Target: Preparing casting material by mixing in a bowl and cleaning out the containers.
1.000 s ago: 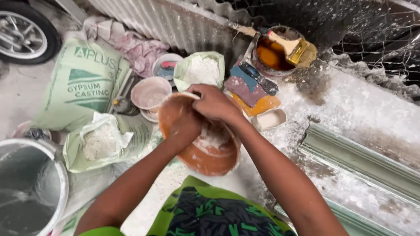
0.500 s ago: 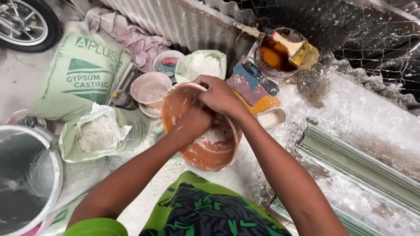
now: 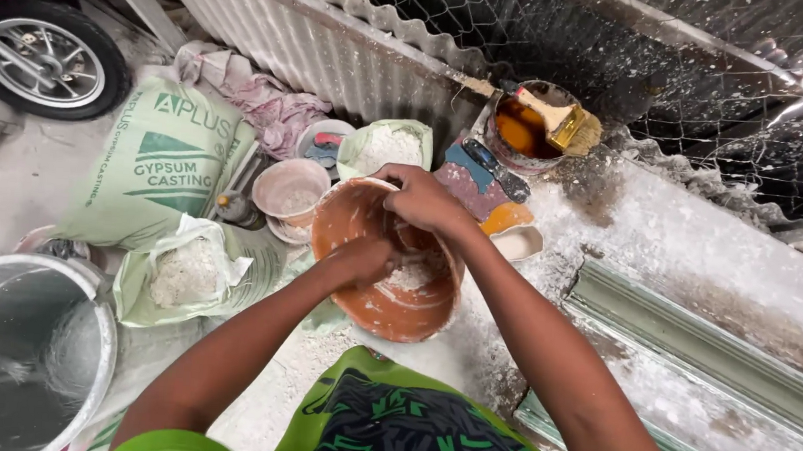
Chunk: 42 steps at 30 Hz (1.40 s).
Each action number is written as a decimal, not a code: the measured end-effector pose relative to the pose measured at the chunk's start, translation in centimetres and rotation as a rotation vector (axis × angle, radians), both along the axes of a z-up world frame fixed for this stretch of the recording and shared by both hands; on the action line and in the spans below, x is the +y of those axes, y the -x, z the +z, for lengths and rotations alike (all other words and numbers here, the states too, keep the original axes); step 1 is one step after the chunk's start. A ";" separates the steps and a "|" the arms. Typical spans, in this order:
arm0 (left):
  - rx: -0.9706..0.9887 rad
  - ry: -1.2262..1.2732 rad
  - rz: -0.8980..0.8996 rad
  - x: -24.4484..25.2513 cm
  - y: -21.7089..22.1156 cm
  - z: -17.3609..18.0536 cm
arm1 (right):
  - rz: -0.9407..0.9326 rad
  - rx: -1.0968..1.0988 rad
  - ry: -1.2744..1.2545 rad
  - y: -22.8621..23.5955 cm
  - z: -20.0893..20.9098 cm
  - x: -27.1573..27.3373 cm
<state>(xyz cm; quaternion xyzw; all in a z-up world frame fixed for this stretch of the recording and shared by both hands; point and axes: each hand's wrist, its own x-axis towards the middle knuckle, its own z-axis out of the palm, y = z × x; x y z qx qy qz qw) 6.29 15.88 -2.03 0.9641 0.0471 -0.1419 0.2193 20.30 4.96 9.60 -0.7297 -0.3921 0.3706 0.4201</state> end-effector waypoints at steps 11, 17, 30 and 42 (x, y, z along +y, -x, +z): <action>-0.133 0.355 0.059 -2.7 4.9 8.9 | -0.127 0.101 -0.036 -1.9 -0.7 -4.7; -0.313 0.824 0.824 -2.3 10.6 9.8 | -0.453 0.196 -0.111 -4.4 -3.4 -12.6; 0.006 1.258 1.313 -12.1 8.5 -4.7 | -0.735 0.457 -0.353 -8.6 -2.3 -16.7; 0.133 1.040 1.026 -10.6 14.4 1.3 | -0.721 0.536 -0.488 -10.3 -2.8 -16.2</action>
